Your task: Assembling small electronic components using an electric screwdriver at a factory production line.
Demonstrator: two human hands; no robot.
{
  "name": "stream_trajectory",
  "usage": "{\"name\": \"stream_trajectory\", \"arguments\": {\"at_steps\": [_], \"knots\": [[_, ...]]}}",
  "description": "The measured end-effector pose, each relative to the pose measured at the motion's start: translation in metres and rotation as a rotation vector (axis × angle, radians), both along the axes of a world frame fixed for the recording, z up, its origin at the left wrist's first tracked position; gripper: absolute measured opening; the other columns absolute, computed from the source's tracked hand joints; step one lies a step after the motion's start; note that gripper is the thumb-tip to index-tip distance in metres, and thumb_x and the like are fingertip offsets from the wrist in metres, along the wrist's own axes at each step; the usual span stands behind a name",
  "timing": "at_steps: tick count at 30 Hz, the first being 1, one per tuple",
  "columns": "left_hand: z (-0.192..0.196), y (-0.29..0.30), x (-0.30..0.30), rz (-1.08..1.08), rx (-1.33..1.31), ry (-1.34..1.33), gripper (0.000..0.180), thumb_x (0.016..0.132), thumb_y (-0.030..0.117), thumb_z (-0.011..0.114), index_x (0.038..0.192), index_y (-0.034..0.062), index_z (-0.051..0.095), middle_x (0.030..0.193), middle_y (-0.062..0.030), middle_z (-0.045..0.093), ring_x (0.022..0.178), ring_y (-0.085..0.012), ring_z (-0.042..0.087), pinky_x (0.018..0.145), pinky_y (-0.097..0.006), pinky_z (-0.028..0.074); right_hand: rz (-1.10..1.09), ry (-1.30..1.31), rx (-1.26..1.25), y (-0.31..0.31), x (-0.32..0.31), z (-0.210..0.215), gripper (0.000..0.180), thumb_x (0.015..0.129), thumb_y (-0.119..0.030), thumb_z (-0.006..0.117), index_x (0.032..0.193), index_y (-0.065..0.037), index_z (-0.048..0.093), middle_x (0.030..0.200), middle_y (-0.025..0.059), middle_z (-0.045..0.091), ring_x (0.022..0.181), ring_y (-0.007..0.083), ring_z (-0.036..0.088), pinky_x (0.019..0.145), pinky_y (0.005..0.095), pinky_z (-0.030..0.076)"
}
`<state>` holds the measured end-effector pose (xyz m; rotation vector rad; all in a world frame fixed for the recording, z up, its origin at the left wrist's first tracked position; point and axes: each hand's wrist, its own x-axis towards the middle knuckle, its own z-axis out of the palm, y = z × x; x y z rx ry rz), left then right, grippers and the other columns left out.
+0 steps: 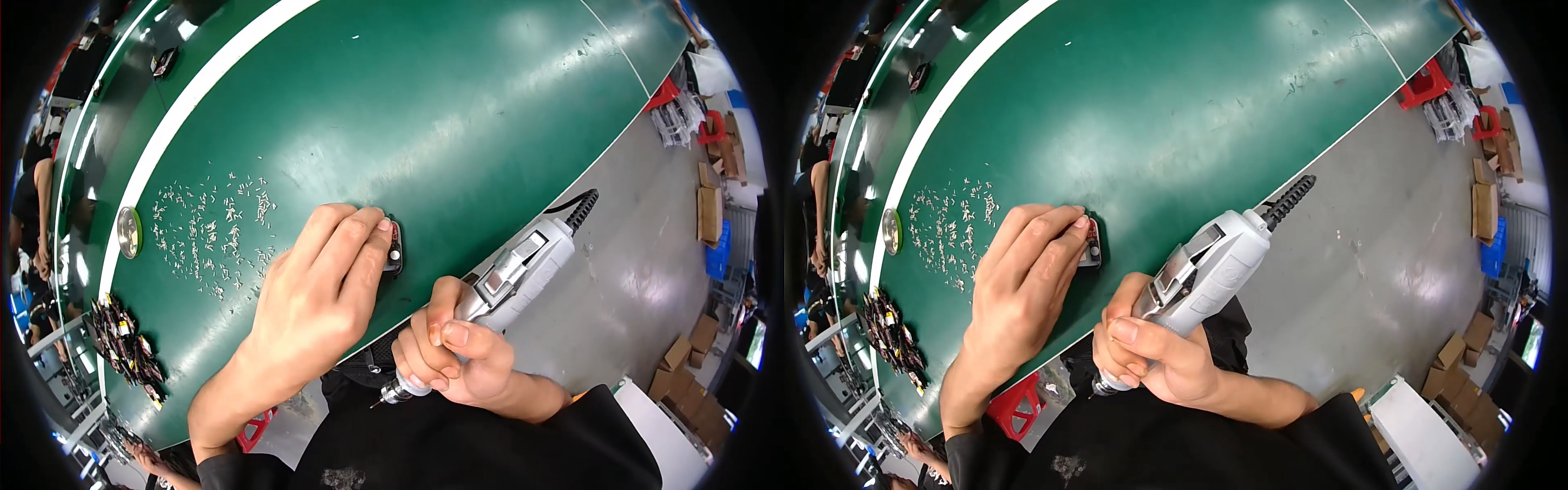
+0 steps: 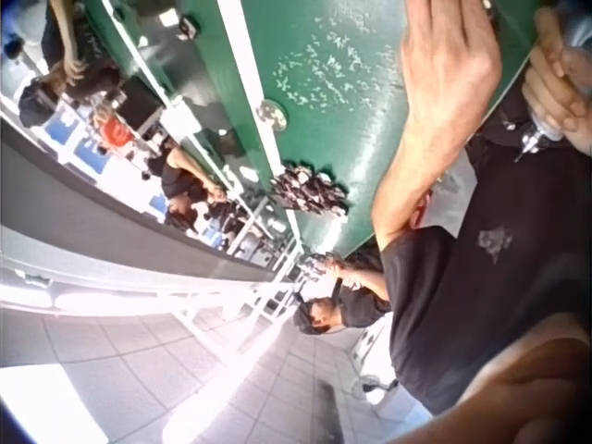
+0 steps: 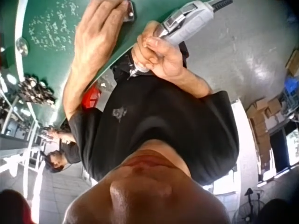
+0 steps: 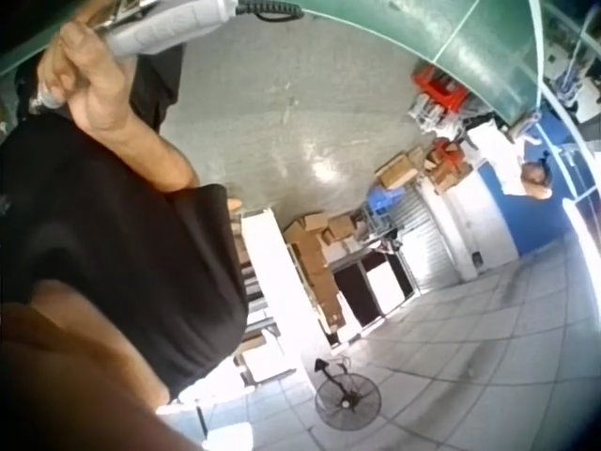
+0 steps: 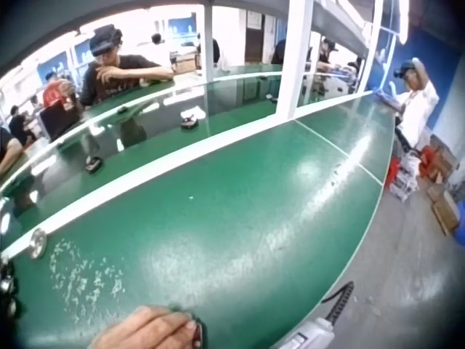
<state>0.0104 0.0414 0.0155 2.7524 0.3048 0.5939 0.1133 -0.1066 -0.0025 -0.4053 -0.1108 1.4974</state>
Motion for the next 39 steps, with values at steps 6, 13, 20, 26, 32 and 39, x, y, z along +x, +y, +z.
{"name": "stream_trajectory", "arguments": {"at_steps": [6, 13, 20, 26, 32, 39], "knots": [[0.001, -0.026, -0.004, -0.113, 0.257, 0.030, 0.040, 0.052, 0.007, 0.055, 0.084, -0.0155, 0.064, 0.092, -0.0257, 0.063, 0.083, -0.0296, 0.063, 0.066, -0.031, 0.056, -0.025, 0.046, -0.205, -0.003, -0.006, 0.006, 0.011, 0.092, -0.006, 0.053, 0.086, -0.004, 0.044, 0.058, 0.0016, 0.041, 0.047, 0.0109, 0.042, 0.047, 0.0276, 0.038], [-0.003, -0.029, -0.005, -0.097, 0.286, -0.003, 0.041, 0.050, 0.010, 0.053, 0.081, -0.0144, 0.064, 0.088, -0.0243, 0.064, 0.079, -0.0293, 0.064, 0.068, -0.031, 0.057, -0.087, -0.034, -0.210, -0.008, -0.012, -0.002, 0.012, 0.092, -0.006, 0.051, 0.084, -0.004, 0.043, 0.058, 0.0020, 0.041, 0.046, 0.0107, 0.040, 0.046, 0.0266, 0.038], [-0.005, -0.037, -0.004, -0.059, 0.315, -0.025, 0.033, 0.058, 0.009, 0.060, 0.081, -0.0143, 0.065, 0.087, -0.0240, 0.064, 0.080, -0.0298, 0.064, 0.068, -0.031, 0.057, -0.027, -0.026, -0.165, -0.010, -0.003, -0.004, 0.011, 0.091, -0.006, 0.052, 0.085, -0.003, 0.043, 0.057, 0.0028, 0.041, 0.043, 0.0109, 0.038, 0.042, 0.0271, 0.037], [-0.007, -0.038, -0.012, -0.053, 0.201, 0.015, 0.032, 0.061, 0.006, 0.062, 0.086, -0.0147, 0.065, 0.095, -0.0251, 0.064, 0.087, -0.0313, 0.064, 0.073, -0.033, 0.057, 0.059, -0.271, 0.032, -0.001, 0.038, 0.015, 0.015, 0.093, -0.015, 0.055, 0.089, -0.006, 0.043, 0.055, 0.0029, 0.043, 0.041, 0.0131, 0.039, 0.049, 0.0311, 0.040], [-0.013, -0.047, -0.016, -0.036, 0.149, 0.015, 0.033, 0.068, 0.003, 0.066, 0.095, -0.0173, 0.063, 0.102, -0.0273, 0.063, 0.090, -0.0358, 0.064, 0.069, -0.038, 0.057, -0.054, -0.553, 0.292, 0.026, 0.085, 0.044, 0.028, 0.095, -0.037, 0.057, 0.089, -0.012, 0.048, 0.055, -0.0005, 0.048, 0.045, 0.0104, 0.048, 0.049, 0.0259, 0.043], [-0.015, -0.048, -0.018, -0.018, 0.247, 0.003, 0.034, 0.064, 0.003, 0.066, 0.093, -0.0147, 0.066, 0.101, -0.0248, 0.066, 0.093, -0.0338, 0.065, 0.076, -0.035, 0.058, -0.103, -0.675, 0.310, 0.046, 0.089, 0.040, 0.032, 0.098, -0.044, 0.049, 0.090, -0.012, 0.049, 0.054, -0.0024, 0.043, 0.045, 0.0095, 0.045, 0.053, 0.0252, 0.041]]}}
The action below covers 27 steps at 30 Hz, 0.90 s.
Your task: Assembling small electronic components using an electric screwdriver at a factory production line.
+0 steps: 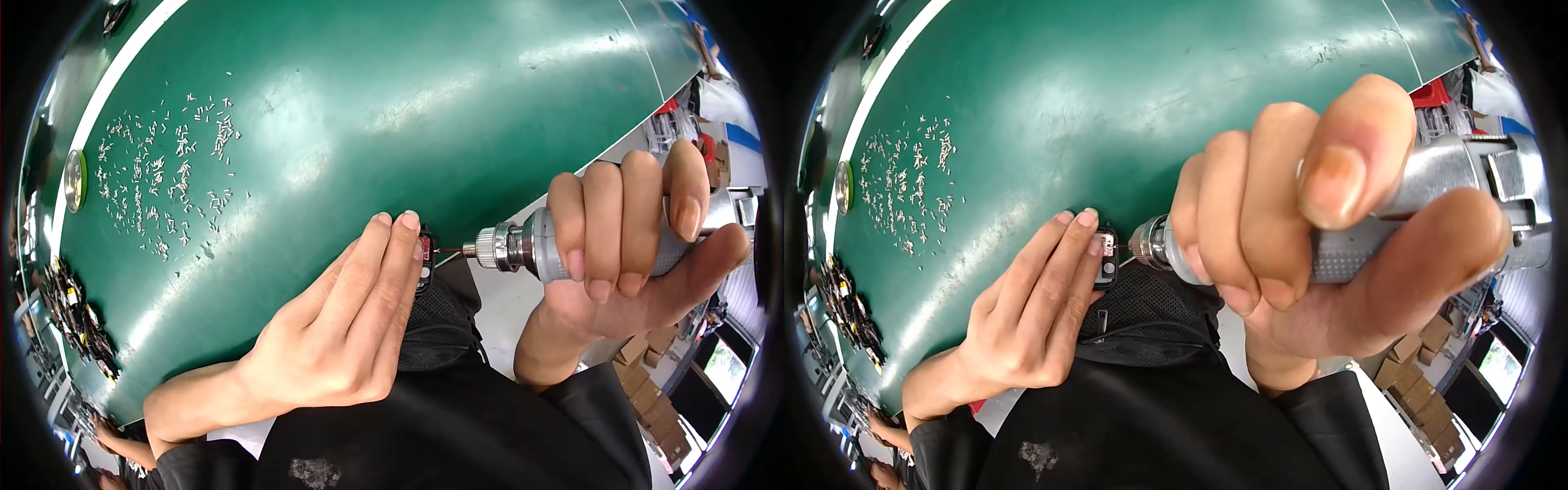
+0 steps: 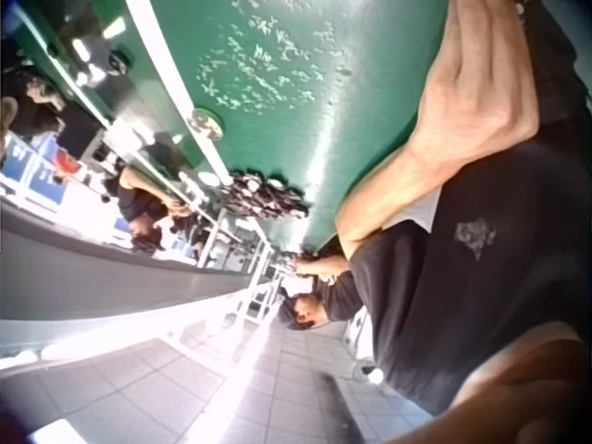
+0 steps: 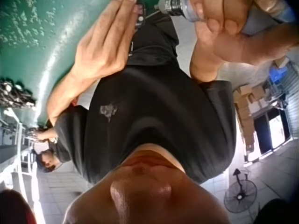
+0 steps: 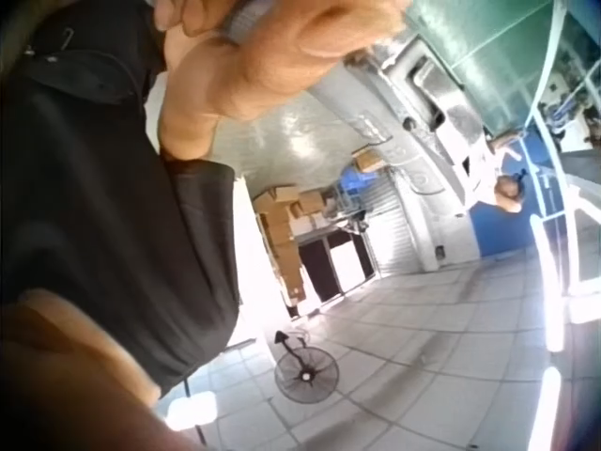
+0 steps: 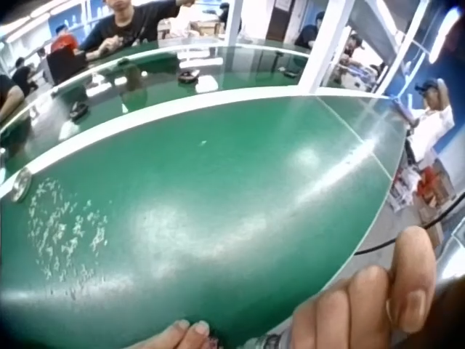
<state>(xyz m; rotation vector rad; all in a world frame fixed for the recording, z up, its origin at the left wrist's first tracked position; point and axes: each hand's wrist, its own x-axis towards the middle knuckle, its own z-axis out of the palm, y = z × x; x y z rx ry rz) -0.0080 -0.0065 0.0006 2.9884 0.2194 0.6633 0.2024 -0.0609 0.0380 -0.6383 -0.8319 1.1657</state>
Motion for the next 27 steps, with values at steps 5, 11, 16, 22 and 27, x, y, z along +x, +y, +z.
{"name": "stream_trajectory", "arguments": {"at_steps": [5, 11, 16, 22, 27], "knots": [[-0.003, 0.000, 0.001, 0.021, -0.013, 0.002, 0.033, 0.063, 0.002, 0.065, 0.092, -0.0127, 0.068, 0.099, -0.0226, 0.067, 0.094, -0.0323, 0.066, 0.078, -0.034, 0.058, 0.034, 0.031, 0.000, 0.005, 0.003, -0.011, 0.032, 0.098, -0.043, 0.050, 0.091, -0.012, 0.051, 0.055, -0.0026, 0.045, 0.046, 0.0085, 0.046, 0.052, 0.0248, 0.041], [-0.004, 0.002, 0.001, 0.022, -0.029, -0.016, 0.032, 0.061, 0.002, 0.066, 0.090, -0.0114, 0.069, 0.099, -0.0214, 0.067, 0.093, -0.0308, 0.066, 0.078, -0.033, 0.058, 0.072, 0.014, -0.001, 0.010, 0.004, -0.011, 0.031, 0.097, -0.042, 0.051, 0.091, -0.012, 0.050, 0.055, -0.0023, 0.046, 0.046, 0.0088, 0.046, 0.052, 0.0246, 0.041], [-0.004, 0.003, -0.002, 0.027, -0.066, -0.012, 0.036, 0.058, 0.003, 0.065, 0.090, -0.0111, 0.069, 0.099, -0.0209, 0.067, 0.093, -0.0301, 0.066, 0.078, -0.033, 0.058, 0.093, -0.032, 0.000, 0.011, 0.001, -0.009, 0.030, 0.097, -0.041, 0.052, 0.088, -0.012, 0.049, 0.055, -0.0021, 0.047, 0.046, 0.0088, 0.046, 0.052, 0.0246, 0.041], [-0.003, 0.001, 0.000, 0.011, -0.067, -0.028, 0.038, 0.056, 0.005, 0.064, 0.090, -0.0120, 0.068, 0.100, -0.0224, 0.067, 0.093, -0.0305, 0.066, 0.079, -0.033, 0.057, 0.112, -0.035, 0.003, 0.013, 0.000, -0.010, 0.030, 0.096, -0.040, 0.054, 0.086, -0.013, 0.047, 0.055, -0.0023, 0.049, 0.046, 0.0084, 0.047, 0.051, 0.0232, 0.041], [0.000, 0.004, 0.002, -0.035, -0.107, -0.010, 0.038, 0.055, 0.004, 0.062, 0.088, -0.0149, 0.066, 0.102, -0.0261, 0.066, 0.094, -0.0330, 0.064, 0.081, -0.034, 0.057, 0.139, -0.127, 0.100, 0.016, -0.008, -0.011, 0.029, 0.095, -0.038, 0.058, 0.086, -0.013, 0.046, 0.056, -0.0035, 0.050, 0.046, 0.0077, 0.048, 0.050, 0.0229, 0.042]]}}
